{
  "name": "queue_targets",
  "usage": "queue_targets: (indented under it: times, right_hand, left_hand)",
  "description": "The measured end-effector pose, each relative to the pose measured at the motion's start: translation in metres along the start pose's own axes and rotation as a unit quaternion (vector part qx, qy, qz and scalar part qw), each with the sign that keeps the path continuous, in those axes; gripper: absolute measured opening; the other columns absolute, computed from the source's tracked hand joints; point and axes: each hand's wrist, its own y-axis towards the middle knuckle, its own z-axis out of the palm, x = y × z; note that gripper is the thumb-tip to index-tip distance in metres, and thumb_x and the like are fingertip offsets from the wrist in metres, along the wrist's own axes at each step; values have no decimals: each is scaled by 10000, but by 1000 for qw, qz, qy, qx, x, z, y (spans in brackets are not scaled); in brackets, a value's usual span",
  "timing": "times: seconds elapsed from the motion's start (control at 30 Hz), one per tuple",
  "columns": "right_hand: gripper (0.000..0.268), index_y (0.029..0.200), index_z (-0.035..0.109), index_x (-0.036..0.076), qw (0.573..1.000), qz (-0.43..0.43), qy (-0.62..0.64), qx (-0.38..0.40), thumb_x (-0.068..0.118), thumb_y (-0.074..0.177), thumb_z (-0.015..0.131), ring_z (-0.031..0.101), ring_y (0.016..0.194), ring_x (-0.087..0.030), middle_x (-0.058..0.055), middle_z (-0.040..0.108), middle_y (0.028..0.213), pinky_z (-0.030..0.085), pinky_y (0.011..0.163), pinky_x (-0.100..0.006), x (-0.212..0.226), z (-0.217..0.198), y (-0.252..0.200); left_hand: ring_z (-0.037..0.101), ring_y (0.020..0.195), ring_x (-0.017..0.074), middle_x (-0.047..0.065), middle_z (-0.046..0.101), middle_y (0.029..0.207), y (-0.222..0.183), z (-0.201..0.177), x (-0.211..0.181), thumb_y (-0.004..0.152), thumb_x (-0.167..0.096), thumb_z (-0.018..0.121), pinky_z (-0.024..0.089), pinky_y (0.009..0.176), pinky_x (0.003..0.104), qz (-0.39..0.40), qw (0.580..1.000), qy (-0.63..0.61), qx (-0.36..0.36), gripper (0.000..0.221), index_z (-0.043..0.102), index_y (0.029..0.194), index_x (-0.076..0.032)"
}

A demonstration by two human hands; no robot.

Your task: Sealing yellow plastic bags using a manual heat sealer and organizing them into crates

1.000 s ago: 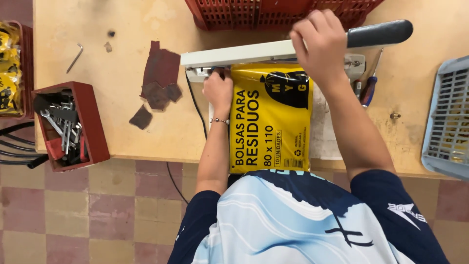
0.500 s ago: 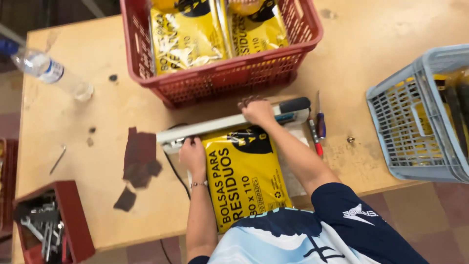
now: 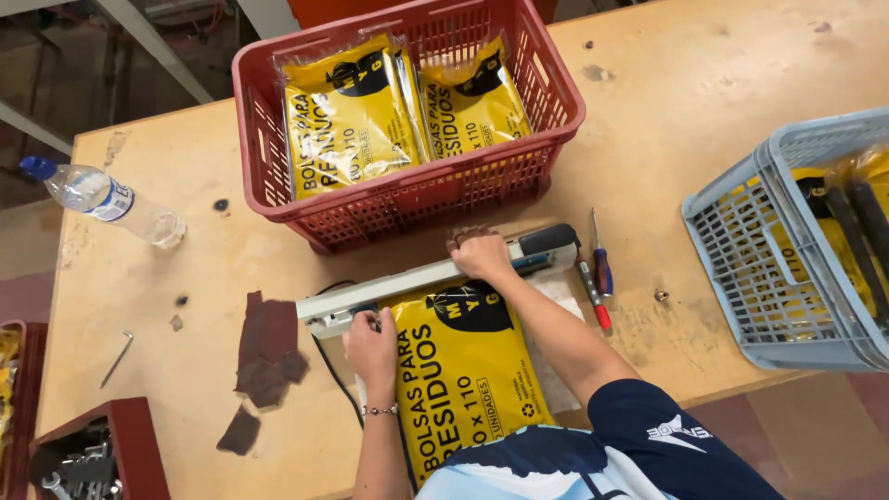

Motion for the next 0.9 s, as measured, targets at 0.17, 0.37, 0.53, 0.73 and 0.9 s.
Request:
queue_targets:
  times: [0.17,0.37,0.53,0.73,0.9]
  right_hand:
    - [585,982,774,121,999,10,-5,33,535,931,364,698,1076,-378,-152,766,1017,550,926,-524,-4,10,3]
    - [425,963,737,74,1000,4,18,-19,331,925,401,714,898,-410,-194,746,1001,580,719,-550,-4,12,5]
    - [451,897,739,67,998,35,23,50,375,907,410,703,879,-420,-191,742,983,570,715,-547,2,-1,-1]
    - [451,901,725,87,999,17,19,46,369,939,376,700,891,-395,-175,739,991,567,733,-547,3,-5,-2]
    - [449,868,708,79,997,25,19,68,377,945,381,698,824,-384,-171,732,931,567,681,-530,4,-6,-2]
  left_hand:
    - [682,997,261,48,761,999,-14,-11,-6,956,-572,610,559,878,428,-9,999,-23,44,393,687,1099,-214]
    - [602,1232,301,141,635,1341,-43,-34,-18,940,-563,574,531,996,473,58,995,27,76,714,524,1402,-20]
    - [539,1287,335,149,548,1457,-62,-33,-6,899,-551,649,521,1005,461,107,992,44,55,831,398,1512,-48]
    - [590,1105,319,120,613,1302,-66,-26,3,904,-576,610,576,797,444,107,991,64,49,773,443,1456,-60]
    - [589,1136,311,132,603,1330,-66,-23,6,910,-584,597,574,837,436,113,991,66,41,798,427,1480,-52]
